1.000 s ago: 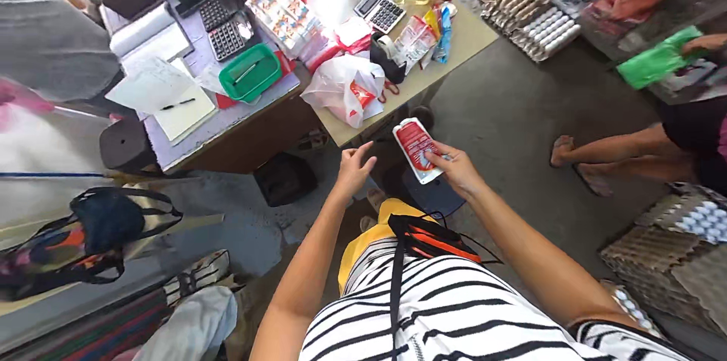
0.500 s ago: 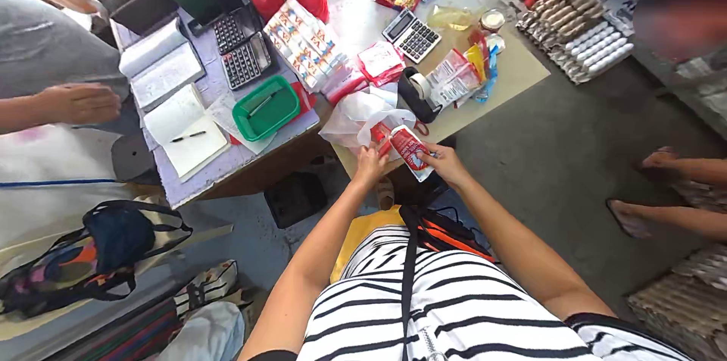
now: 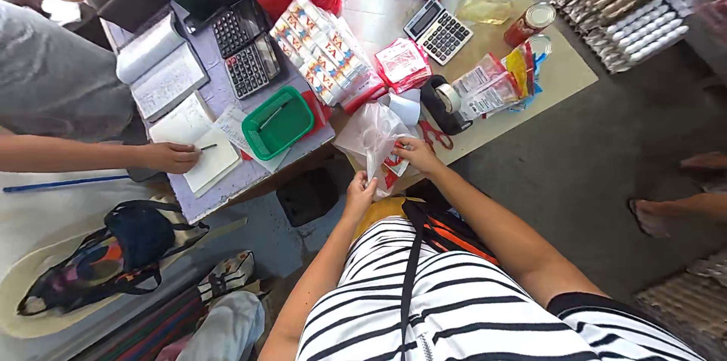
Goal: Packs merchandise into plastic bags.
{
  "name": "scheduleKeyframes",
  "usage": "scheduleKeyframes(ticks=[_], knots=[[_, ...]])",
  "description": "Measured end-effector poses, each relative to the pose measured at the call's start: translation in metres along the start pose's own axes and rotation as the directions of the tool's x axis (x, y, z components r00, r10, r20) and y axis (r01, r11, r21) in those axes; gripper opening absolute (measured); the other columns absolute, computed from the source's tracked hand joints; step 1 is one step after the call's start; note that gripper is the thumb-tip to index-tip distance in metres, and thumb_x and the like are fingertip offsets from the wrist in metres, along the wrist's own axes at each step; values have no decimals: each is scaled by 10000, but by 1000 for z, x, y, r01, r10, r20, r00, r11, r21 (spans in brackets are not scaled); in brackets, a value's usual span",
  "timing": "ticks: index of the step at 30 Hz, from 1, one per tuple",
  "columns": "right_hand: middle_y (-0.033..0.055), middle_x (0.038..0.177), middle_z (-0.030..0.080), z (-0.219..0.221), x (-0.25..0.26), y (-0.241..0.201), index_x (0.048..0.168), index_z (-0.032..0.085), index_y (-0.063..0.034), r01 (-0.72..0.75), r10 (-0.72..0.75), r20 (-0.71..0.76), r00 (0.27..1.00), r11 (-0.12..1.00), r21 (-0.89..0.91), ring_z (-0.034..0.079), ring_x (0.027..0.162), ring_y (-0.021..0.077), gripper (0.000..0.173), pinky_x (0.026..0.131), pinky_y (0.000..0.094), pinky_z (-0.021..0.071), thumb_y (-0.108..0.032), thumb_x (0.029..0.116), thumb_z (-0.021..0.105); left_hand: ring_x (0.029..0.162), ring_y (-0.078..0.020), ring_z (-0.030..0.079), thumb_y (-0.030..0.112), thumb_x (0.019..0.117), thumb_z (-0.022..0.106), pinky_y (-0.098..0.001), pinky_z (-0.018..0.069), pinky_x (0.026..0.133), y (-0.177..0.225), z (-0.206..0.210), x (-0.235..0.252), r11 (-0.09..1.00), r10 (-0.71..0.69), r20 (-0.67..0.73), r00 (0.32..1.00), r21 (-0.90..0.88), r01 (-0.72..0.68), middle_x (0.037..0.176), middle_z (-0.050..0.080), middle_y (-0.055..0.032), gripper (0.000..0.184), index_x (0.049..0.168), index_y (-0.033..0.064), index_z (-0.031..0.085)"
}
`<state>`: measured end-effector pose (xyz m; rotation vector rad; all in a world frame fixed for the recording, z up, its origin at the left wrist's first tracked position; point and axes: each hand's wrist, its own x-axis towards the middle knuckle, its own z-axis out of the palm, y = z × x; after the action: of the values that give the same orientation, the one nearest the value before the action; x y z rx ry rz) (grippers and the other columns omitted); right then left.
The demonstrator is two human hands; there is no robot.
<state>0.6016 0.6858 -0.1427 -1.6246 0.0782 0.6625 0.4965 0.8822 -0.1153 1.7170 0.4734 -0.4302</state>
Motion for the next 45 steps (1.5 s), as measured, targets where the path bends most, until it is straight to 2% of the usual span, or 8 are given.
scheduleKeyframes(ticks=[7,10,14,18,22,31,39,45], knots=[[230,1203,685,31,30,-5,1187,679,52,-16,0,-190,982,997,-82,659,1135,317,242,1011,517,521,-54,969,678,882,-181,654,111,854,743,-328,572,792,24,-18,32,980,170,-85,982,114,-160,1046,644,-159,175,912,-20,642],[271,1147,688,43,39,-16,1174,679,62,3,-79,-221,972,946,-325,669,1101,402,267,983,588,526,-83,951,704,837,-185,651,62,891,669,-327,583,743,27,-27,48,927,275,-48,960,278,-252,1133,596,-178,210,1087,-9,645],[278,1204,654,47,48,-21,1195,666,60,-61,-81,-211,974,804,-592,649,1141,425,338,1006,579,519,-197,978,702,1117,-274,648,-5,949,533,-392,578,905,35,-34,62,774,309,155,939,533,-342,1464,497,-205,384,1201,185,753],[243,1176,689,21,29,-45,1206,678,28,-19,17,-10,1000,712,-702,668,1136,393,295,1010,563,514,-194,1019,630,1142,-302,667,-9,964,498,-397,575,932,44,-33,79,715,194,234,953,632,-301,1609,354,-207,521,1450,153,595],[121,1038,757,-40,8,-80,1137,745,-29,125,-44,172,984,859,-497,737,950,226,247,930,451,586,-206,1048,597,1181,-310,662,6,947,514,-445,579,935,52,-39,94,670,113,324,939,674,-313,1691,221,-138,633,1558,159,449],[283,1368,580,-210,160,-83,1505,393,37,-258,115,-528,842,944,-206,707,1088,344,468,941,483,593,-100,1060,432,1045,-266,705,17,935,519,-422,599,836,57,-47,110,668,125,382,916,650,-363,1676,269,-125,546,1451,184,572],[373,1421,496,-233,241,-57,1641,84,-76,-432,176,-628,758,857,-281,585,1231,532,971,966,669,521,6,880,681,1047,-313,708,24,948,511,-471,599,837,73,-51,119,655,125,382,916,661,-365,1645,334,-146,540,1443,220,604],[290,1434,527,-255,254,-57,1628,209,-200,-470,272,-556,785,846,-251,676,1117,429,813,872,589,585,23,941,584,1015,-289,706,34,966,525,-478,603,813,68,-56,129,686,145,364,920,633,-359,1651,326,-104,511,1433,224,610]])
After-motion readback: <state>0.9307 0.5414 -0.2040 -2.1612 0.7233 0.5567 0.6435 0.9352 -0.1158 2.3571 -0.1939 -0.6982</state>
